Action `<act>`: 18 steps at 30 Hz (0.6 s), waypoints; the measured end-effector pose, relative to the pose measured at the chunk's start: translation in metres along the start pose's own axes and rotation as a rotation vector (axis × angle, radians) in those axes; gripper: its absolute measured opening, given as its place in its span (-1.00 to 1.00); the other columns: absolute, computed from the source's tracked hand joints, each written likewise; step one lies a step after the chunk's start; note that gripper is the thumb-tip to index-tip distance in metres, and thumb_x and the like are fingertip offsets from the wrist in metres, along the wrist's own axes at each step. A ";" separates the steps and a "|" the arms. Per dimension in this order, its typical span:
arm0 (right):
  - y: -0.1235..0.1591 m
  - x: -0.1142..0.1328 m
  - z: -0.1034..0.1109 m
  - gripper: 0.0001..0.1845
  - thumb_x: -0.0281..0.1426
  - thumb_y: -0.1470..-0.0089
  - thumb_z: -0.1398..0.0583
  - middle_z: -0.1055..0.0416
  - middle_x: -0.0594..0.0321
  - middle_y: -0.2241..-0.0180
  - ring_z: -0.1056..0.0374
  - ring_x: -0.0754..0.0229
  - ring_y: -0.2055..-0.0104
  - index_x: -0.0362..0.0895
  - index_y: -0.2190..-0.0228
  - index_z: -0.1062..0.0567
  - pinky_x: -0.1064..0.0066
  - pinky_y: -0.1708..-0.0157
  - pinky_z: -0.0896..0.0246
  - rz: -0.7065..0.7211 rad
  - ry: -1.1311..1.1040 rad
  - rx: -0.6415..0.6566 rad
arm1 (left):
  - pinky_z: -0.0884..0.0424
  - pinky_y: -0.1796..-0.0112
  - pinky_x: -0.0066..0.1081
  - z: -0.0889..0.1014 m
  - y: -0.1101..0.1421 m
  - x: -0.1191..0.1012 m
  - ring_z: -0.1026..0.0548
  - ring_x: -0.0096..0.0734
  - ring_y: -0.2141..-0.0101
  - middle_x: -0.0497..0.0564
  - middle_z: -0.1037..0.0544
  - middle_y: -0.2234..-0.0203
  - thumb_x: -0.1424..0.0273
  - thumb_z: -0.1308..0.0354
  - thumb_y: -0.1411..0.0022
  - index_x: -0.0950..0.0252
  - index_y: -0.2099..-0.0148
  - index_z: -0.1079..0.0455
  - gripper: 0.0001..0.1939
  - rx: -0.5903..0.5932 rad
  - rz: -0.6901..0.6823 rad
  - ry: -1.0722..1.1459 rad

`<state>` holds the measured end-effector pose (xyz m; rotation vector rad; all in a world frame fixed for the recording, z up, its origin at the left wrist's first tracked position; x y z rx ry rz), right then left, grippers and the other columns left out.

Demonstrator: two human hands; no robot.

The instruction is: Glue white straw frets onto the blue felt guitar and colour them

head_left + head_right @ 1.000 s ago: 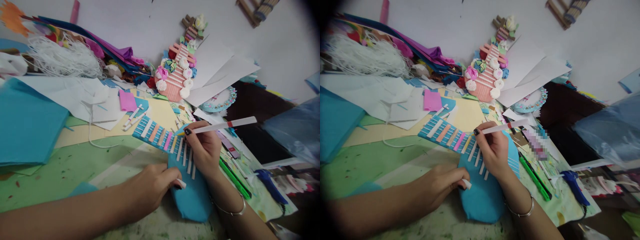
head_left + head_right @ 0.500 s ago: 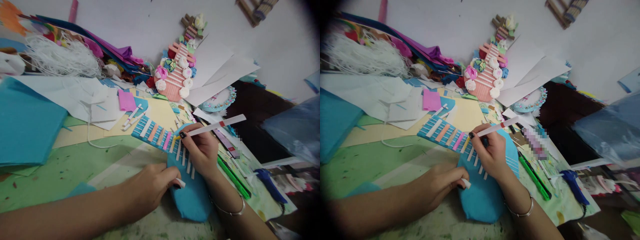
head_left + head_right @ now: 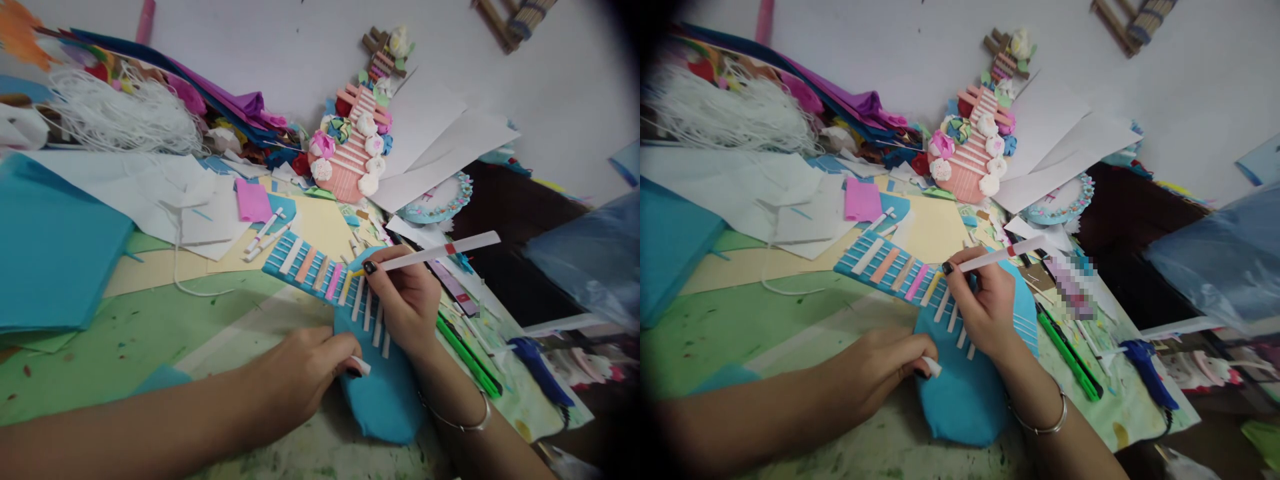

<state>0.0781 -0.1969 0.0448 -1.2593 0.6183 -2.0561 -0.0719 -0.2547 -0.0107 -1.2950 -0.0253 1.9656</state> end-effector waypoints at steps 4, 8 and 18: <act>0.000 0.002 -0.001 -0.92 -0.49 -0.16 -0.17 -0.37 0.30 0.45 -0.19 0.34 0.51 -0.11 0.39 -0.43 0.45 0.55 -0.10 0.012 0.013 0.081 | -0.41 0.32 -0.45 0.000 -0.001 0.000 -0.46 -0.41 0.39 0.00 -0.52 0.42 0.50 0.16 -0.31 0.26 0.26 -0.35 -0.75 0.020 0.010 -0.009; 0.000 0.002 0.000 -0.91 -0.50 -0.17 -0.17 -0.36 0.31 0.43 -0.17 0.35 0.51 -0.11 0.39 -0.42 0.45 0.55 -0.08 -0.013 0.008 0.021 | -0.41 0.32 -0.45 -0.001 -0.001 0.000 -0.46 -0.41 0.39 0.00 -0.52 0.43 0.51 0.16 -0.32 0.26 0.25 -0.35 -0.75 0.017 0.010 -0.004; 0.000 0.001 0.000 -0.93 -0.47 -0.16 -0.18 -0.36 0.31 0.45 -0.18 0.34 0.51 -0.11 0.39 -0.44 0.45 0.55 -0.08 -0.025 -0.027 0.073 | -0.40 0.33 -0.45 -0.001 -0.001 0.001 -0.46 -0.40 0.39 0.01 -0.52 0.42 0.51 0.14 -0.33 0.28 0.27 -0.34 -0.76 0.009 -0.009 0.006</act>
Point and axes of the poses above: each hand's wrist, its own y-axis away from the middle knuckle, its own z-axis out of the back of the hand, x = y × z, the point moved 2 cm from there along -y, towards the middle knuckle
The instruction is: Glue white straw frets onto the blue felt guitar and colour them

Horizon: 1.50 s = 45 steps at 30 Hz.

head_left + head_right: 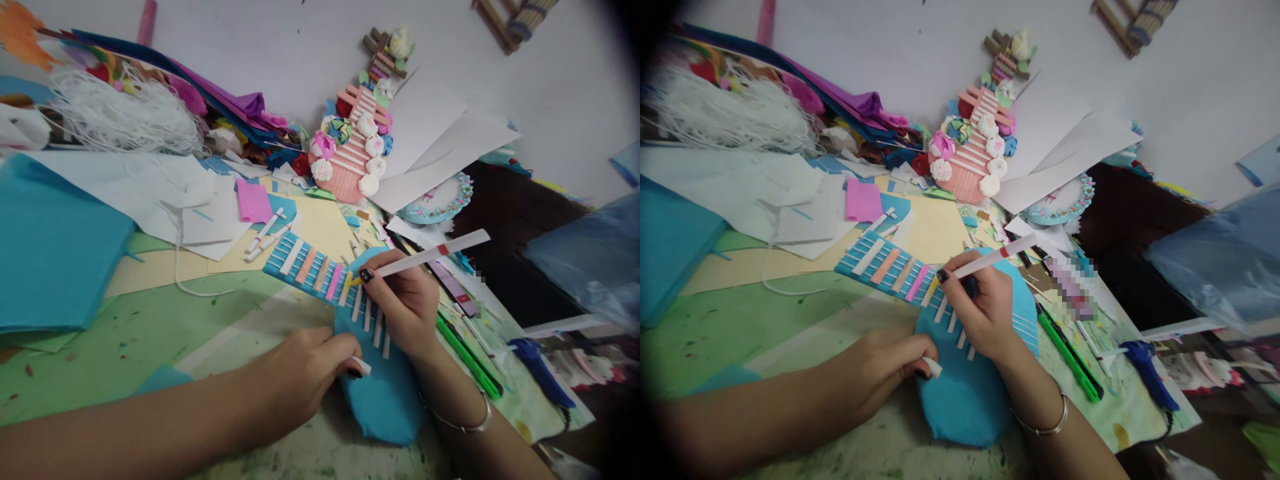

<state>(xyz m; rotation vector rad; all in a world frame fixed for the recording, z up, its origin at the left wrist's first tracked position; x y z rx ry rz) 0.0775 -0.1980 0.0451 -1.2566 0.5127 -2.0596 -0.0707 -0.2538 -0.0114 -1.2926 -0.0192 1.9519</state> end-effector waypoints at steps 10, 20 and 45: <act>0.000 0.003 -0.003 -0.90 -0.52 -0.17 -0.15 -0.39 0.31 0.42 -0.22 0.34 0.49 -0.10 0.34 -0.44 0.47 0.52 -0.14 0.054 0.101 0.034 | -0.39 0.33 -0.45 -0.001 0.001 0.001 -0.46 -0.40 0.39 0.02 -0.52 0.42 0.53 0.15 -0.32 0.28 0.26 -0.35 -0.75 -0.005 -0.011 -0.005; 0.001 0.008 -0.001 -0.88 -0.55 -0.16 -0.15 -0.37 0.32 0.44 -0.22 0.35 0.49 -0.11 0.37 -0.42 0.47 0.53 -0.14 0.088 0.062 0.123 | -0.38 0.34 -0.48 0.001 0.001 -0.001 -0.45 -0.42 0.40 0.00 -0.50 0.43 0.47 0.16 -0.36 0.26 0.27 -0.36 -0.73 0.001 0.000 -0.056; 0.003 0.004 0.000 -0.87 -0.56 -0.17 -0.16 -0.39 0.30 0.42 -0.26 0.32 0.47 -0.09 0.35 -0.44 0.41 0.47 -0.17 0.086 -0.047 0.136 | -0.41 0.32 -0.44 0.000 0.001 0.001 -0.45 -0.39 0.40 0.02 -0.51 0.42 0.47 0.17 -0.35 0.26 0.26 -0.37 -0.73 0.009 0.018 -0.027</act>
Point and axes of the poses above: each hand's wrist, its own y-axis away from the middle knuckle, its own z-axis out of the back of the hand, x = y × z, the point moved 2 cm from there along -y, towards the middle knuckle
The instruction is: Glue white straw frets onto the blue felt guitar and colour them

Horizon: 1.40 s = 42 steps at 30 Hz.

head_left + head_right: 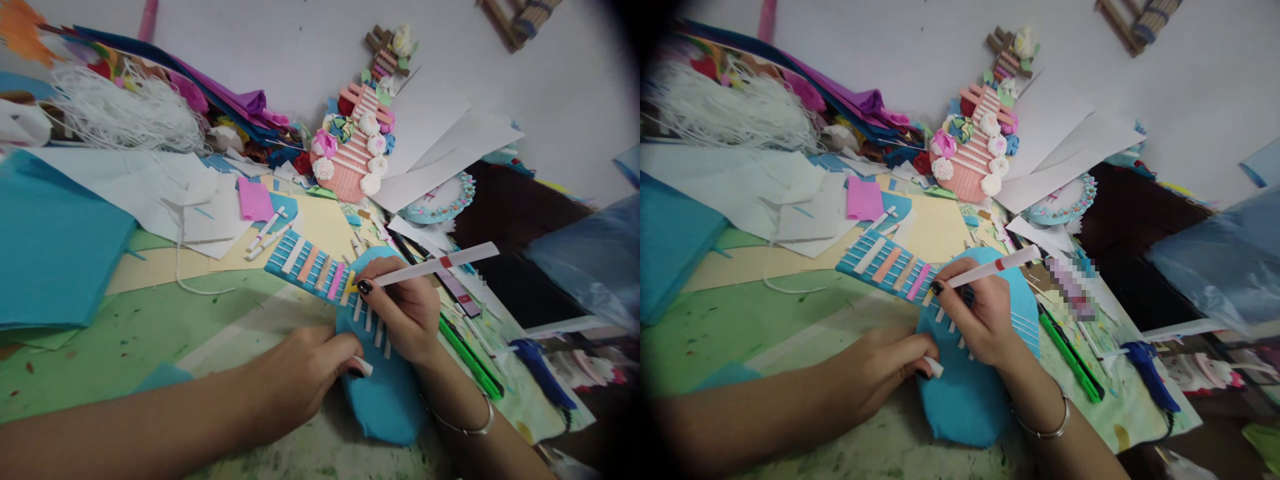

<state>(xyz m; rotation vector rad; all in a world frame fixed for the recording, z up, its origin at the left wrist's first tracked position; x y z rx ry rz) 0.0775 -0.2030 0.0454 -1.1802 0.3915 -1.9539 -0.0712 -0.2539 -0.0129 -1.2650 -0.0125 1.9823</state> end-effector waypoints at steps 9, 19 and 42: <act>0.001 -0.004 0.000 -0.88 -0.55 -0.15 -0.17 -0.39 0.29 0.42 -0.26 0.31 0.48 -0.09 0.34 -0.46 0.40 0.48 -0.17 0.001 -0.028 0.055 | -0.42 0.32 -0.46 0.000 0.000 0.000 -0.46 -0.40 0.38 0.00 -0.52 0.41 0.47 0.16 -0.34 0.24 0.26 -0.35 -0.75 0.002 0.018 -0.015; 0.001 -0.002 0.001 -0.88 -0.54 -0.15 -0.18 -0.40 0.31 0.43 -0.27 0.32 0.47 -0.10 0.38 -0.46 0.44 0.50 -0.16 -0.015 -0.049 0.028 | -0.38 0.38 -0.47 0.001 -0.001 -0.001 -0.43 -0.42 0.45 -0.02 -0.48 0.46 0.43 0.18 -0.37 0.26 0.29 -0.33 -0.72 -0.050 -0.023 -0.009; 0.017 -0.011 0.023 -0.83 -0.45 -0.13 -0.21 -0.54 0.18 0.28 -0.46 0.19 0.32 -0.07 0.20 -0.52 0.41 0.38 -0.36 -0.173 -0.049 0.054 | -0.20 0.39 -0.39 0.014 -0.006 0.014 -0.33 -0.44 0.47 -0.09 -0.38 0.54 0.29 0.19 -0.38 0.25 0.38 -0.25 -0.68 -0.015 0.306 0.232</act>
Point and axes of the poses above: each hand's wrist, its own y-axis away from the middle knuckle, its own z-axis out of the back of the hand, x = y × z, the point moved 2 cm from there along -y, towards the middle knuckle
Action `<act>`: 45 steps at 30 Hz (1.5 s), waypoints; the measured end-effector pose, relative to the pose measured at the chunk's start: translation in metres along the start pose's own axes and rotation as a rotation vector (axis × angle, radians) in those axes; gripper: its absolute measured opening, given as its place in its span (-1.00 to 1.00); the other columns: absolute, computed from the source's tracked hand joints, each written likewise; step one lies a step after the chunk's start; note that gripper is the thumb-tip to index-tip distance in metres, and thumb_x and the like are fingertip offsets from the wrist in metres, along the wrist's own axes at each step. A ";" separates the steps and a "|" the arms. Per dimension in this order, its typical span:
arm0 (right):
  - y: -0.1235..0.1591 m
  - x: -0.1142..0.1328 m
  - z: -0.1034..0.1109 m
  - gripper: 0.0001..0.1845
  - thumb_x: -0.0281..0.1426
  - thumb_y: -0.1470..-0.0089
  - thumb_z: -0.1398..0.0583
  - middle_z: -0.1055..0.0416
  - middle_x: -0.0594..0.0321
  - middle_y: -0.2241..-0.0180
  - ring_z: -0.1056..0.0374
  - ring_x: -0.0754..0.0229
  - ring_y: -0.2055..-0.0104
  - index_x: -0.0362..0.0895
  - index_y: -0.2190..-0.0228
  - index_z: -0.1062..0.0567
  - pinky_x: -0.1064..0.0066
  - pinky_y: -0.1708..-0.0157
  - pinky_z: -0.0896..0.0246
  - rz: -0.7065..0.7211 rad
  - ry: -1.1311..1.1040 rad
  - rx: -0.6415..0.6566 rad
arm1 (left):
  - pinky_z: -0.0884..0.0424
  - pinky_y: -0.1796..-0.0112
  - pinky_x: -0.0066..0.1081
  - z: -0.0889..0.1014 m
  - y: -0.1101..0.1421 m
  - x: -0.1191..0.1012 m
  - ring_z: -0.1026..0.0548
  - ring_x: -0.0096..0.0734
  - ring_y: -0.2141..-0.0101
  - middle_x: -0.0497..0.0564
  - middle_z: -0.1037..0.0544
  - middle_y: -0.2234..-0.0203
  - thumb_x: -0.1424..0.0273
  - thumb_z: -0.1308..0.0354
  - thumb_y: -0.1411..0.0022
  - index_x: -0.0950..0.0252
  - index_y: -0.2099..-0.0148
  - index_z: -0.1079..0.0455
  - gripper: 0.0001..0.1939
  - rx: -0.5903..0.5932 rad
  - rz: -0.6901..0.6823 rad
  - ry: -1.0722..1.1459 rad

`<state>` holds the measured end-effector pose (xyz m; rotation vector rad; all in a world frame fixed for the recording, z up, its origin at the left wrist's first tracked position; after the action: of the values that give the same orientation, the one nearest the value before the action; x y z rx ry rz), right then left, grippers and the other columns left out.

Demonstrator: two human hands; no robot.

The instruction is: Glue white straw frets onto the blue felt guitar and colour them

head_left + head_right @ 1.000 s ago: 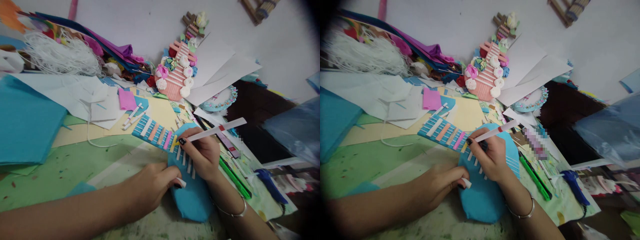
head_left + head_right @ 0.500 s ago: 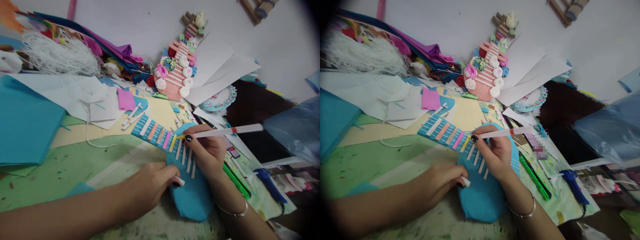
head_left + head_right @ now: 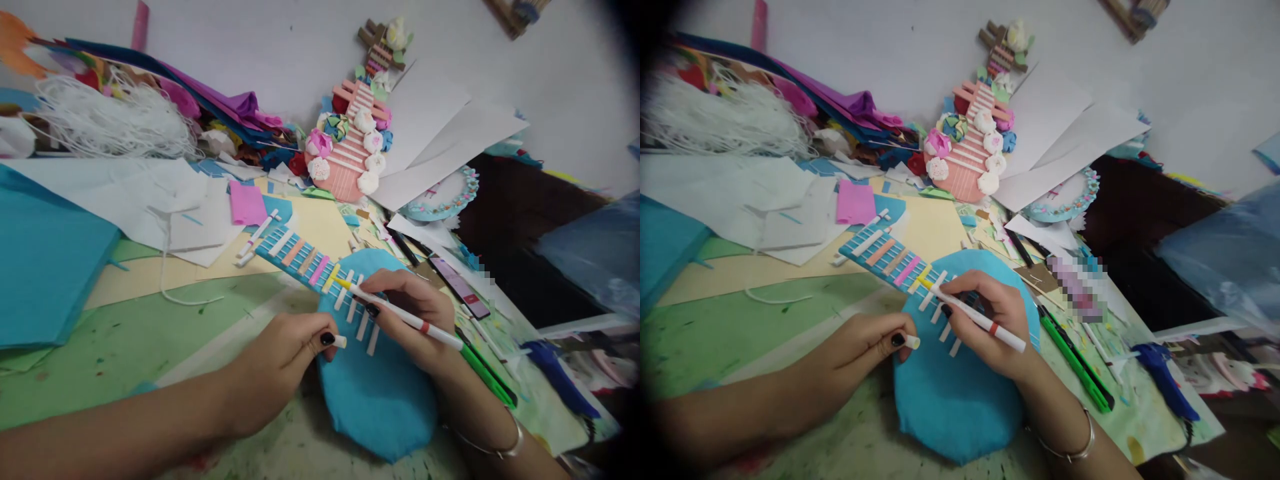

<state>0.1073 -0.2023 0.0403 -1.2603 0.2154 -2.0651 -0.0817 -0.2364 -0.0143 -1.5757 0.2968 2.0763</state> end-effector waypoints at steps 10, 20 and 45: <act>0.000 -0.005 -0.008 -0.87 -0.47 -0.09 -0.18 -0.48 0.19 0.40 -0.43 0.13 0.34 -0.08 0.27 -0.47 0.28 0.37 -0.33 0.103 -0.011 0.074 | -0.21 0.38 -0.40 0.001 -0.001 0.000 -0.34 -0.45 0.45 -0.10 -0.39 0.52 0.28 0.17 -0.38 0.26 0.37 -0.28 -0.67 0.012 0.029 0.048; -0.001 -0.007 -0.006 -0.89 -0.44 -0.12 -0.18 -0.49 0.18 0.41 -0.41 0.16 0.39 -0.09 0.27 -0.48 0.29 0.39 -0.33 0.087 -0.051 0.087 | -0.21 0.37 -0.40 0.001 0.002 0.000 -0.35 -0.45 0.44 -0.11 -0.39 0.51 0.29 0.18 -0.39 0.26 0.35 -0.28 -0.68 0.015 0.026 0.047; 0.002 -0.011 -0.001 -0.91 -0.42 -0.12 -0.19 -0.47 0.18 0.39 -0.37 0.19 0.39 -0.11 0.28 -0.49 0.35 0.42 -0.27 -0.004 -0.118 0.019 | -0.22 0.38 -0.40 0.001 0.001 0.002 -0.34 -0.44 0.45 -0.11 -0.39 0.51 0.27 0.19 -0.39 0.24 0.36 -0.27 -0.67 0.013 0.026 0.043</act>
<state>0.1105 -0.1970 0.0305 -1.3674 0.1388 -1.9837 -0.0829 -0.2364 -0.0158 -1.6183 0.3477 2.0581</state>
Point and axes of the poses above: each hand's wrist, its own y-axis away from the middle knuckle, its own z-axis out of the back of the hand, x = y × z, the point moved 2 cm from there along -y, towards the middle knuckle
